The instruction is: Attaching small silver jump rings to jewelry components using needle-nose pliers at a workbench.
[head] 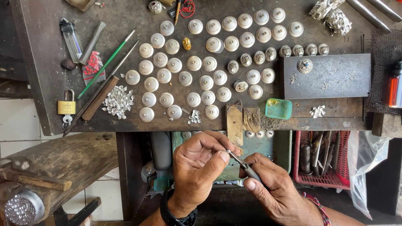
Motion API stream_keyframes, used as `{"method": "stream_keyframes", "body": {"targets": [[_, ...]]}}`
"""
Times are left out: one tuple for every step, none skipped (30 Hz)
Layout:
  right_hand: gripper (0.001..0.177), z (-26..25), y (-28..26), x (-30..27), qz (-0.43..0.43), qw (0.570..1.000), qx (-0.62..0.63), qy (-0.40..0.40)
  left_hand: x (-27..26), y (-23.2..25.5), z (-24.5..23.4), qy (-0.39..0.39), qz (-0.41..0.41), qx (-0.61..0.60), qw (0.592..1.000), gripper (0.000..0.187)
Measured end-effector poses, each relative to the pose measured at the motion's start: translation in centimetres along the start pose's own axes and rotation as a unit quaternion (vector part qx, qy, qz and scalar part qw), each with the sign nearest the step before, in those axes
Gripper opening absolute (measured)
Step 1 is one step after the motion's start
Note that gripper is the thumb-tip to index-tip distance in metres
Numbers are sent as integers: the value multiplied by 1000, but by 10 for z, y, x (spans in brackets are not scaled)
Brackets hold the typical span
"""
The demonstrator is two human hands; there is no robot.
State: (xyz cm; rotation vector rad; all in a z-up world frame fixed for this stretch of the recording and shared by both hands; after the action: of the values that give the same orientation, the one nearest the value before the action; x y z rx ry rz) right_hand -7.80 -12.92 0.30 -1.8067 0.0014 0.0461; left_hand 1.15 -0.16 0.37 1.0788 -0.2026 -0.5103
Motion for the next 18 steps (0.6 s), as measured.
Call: {"method": "stream_keyframes", "body": {"targets": [[35,0,0,0,0,1000,-2,0,0,0,0,0,2,0,1000,6],[35,0,0,1,-1,1000,-2,0,0,0,0,0,2,0,1000,6],[34,-1,-1,1,-9,1000,-11,-4,0,0,0,2,0,-3,1000,6],[34,-1,-1,2,-17,1000,-20,-8,0,0,0,3,-2,-7,1000,6],[34,-1,0,2,-17,1000,-20,-8,0,0,0,3,-2,-7,1000,6],[33,-1,0,2,-26,999,-31,-9,0,1,1,3,1,-10,1000,7],[32,-2,0,2,-35,998,-42,-10,0,1,1,2,4,-12,1000,7],[32,-1,2,1,-35,998,-42,-9,1,1,1,2,4,-12,1000,7],[32,-1,4,0,-35,998,-50,-6,1,1,1,2,4,-9,1000,7],[32,-1,5,-1,-35,998,-58,-2,1,1,1,2,4,-7,1000,7],[32,0,7,-3,-36,998,-58,-3,1,1,1,3,4,-7,1000,7],[31,1,9,-4,-34,997,-71,5,1,1,2,3,7,-7,1000,8],[31,1,10,-5,-33,996,-83,12,1,1,2,3,9,-7,1000,8],[31,2,12,-7,-33,996,-83,12,1,1,2,3,9,-7,1000,8],[31,2,14,-9,-31,994,-100,18,1,1,2,5,5,-8,1000,8],[30,2,16,-10,-28,992,-118,25,0,1,2,7,1,-8,1000,8],[30,3,16,-11,-28,992,-118,26,1,0,2,7,1,-8,1000,8],[30,3,16,-11,-24,993,-113,23,1,0,1,9,0,-1,1000,8]]}}
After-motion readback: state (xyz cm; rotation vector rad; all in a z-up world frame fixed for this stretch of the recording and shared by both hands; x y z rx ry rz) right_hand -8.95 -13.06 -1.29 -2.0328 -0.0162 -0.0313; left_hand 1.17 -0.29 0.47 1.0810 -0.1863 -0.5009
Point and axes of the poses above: each hand's wrist, its own x-axis towards the middle knuckle, its own z-axis out of the palm, y = z × x, the point moved 1 cm from there along x, towards the middle knuckle
